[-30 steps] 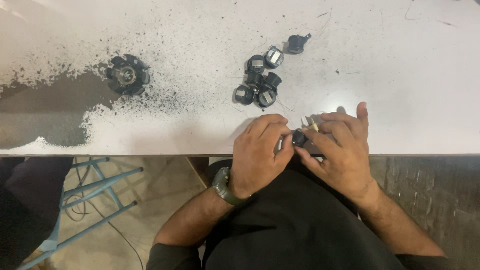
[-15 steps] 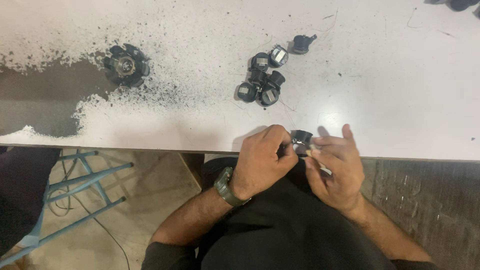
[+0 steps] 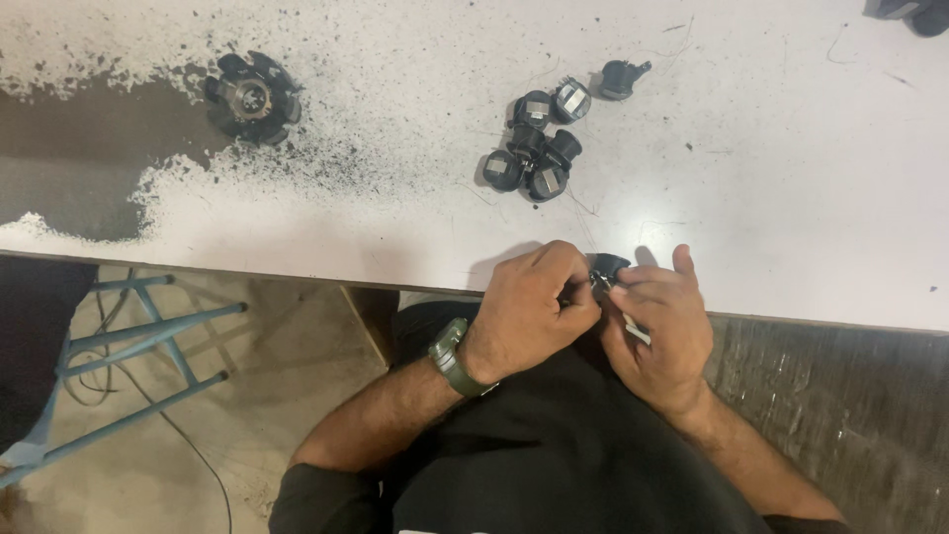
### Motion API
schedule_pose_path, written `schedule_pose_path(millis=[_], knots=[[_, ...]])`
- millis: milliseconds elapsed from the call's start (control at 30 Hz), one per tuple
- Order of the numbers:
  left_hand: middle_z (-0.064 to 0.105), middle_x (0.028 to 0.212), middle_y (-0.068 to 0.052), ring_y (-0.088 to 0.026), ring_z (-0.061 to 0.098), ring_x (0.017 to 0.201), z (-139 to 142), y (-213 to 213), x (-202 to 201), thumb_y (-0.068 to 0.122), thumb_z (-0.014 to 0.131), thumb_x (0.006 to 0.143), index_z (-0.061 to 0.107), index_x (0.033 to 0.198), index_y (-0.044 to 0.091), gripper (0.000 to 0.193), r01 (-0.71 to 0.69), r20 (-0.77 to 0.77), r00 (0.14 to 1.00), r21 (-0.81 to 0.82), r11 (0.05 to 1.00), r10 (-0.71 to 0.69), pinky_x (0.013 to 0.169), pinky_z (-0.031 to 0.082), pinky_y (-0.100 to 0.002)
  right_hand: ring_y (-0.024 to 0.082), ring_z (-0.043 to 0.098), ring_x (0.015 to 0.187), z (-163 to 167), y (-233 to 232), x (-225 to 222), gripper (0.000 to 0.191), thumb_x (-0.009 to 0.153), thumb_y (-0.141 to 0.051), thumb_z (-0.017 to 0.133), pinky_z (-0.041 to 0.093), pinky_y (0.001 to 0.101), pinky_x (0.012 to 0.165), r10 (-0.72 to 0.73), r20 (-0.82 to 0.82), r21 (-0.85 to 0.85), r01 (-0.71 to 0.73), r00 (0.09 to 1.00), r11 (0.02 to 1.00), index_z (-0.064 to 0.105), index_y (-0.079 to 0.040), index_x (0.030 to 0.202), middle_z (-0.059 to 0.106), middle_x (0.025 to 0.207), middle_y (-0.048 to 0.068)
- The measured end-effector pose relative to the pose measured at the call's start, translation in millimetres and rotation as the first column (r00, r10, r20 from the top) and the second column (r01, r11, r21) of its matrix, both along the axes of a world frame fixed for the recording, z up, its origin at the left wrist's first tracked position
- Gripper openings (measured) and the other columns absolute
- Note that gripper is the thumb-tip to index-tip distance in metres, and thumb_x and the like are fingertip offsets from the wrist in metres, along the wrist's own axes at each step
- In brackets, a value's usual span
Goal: The person sits at a white worktable and assembles small black plastic components, fitting pieces into toothed hub-like parts one at a time using a small handheld tool and their fingers, setting finished assemblies aside and gathering loose parts from the table.
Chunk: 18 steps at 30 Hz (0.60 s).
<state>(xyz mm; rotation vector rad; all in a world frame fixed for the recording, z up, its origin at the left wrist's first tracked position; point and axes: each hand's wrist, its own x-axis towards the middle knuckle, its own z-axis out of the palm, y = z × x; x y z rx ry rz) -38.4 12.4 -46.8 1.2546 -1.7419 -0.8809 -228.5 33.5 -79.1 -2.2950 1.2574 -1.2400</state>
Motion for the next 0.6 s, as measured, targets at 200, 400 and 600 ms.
schedule_pose_path(millis=[200,400,600], knots=[[0.064,0.083,-0.012,-0.026,0.065,0.070,14.6,-24.9,25.2,0.034,0.077,0.090,0.063,0.098,0.003,0.035,-0.128,0.434,0.889,-0.076,0.989,0.148,0.059,0.053,-0.040,0.028,0.066,0.119,4.5,-26.9,-26.5,0.027,0.099,0.007,0.069,0.027,0.0563,0.131,-0.138,0.061,-0.040,0.140,0.989,0.989,0.055,-0.003,0.120,0.065,0.115,0.014],[0.062,0.089,-0.012,-0.028,0.064,0.073,16.3,-52.7,21.1,0.045,0.083,0.080,0.064,0.109,0.001,0.056,-0.198,0.513,0.821,-0.153,0.968,0.249,0.057,0.052,-0.042,0.026,0.064,0.120,8.5,-20.9,-35.9,0.027,0.102,0.009,0.063,0.021,0.0549,0.135,-0.136,0.147,-0.018,0.140,0.980,0.990,0.056,-0.005,0.124,0.064,0.115,0.010],[0.062,0.106,-0.012,-0.029,0.066,0.085,23.6,-34.9,24.0,0.028,0.082,0.082,0.063,0.110,0.007,0.040,-0.100,0.384,0.894,-0.332,0.938,0.232,0.067,0.055,-0.041,0.028,0.061,0.120,24.9,-15.1,-29.7,0.026,0.091,0.005,0.069,0.023,0.0542,0.133,-0.102,-0.006,0.015,0.102,0.995,0.995,0.068,-0.013,0.110,0.060,0.102,0.005]])
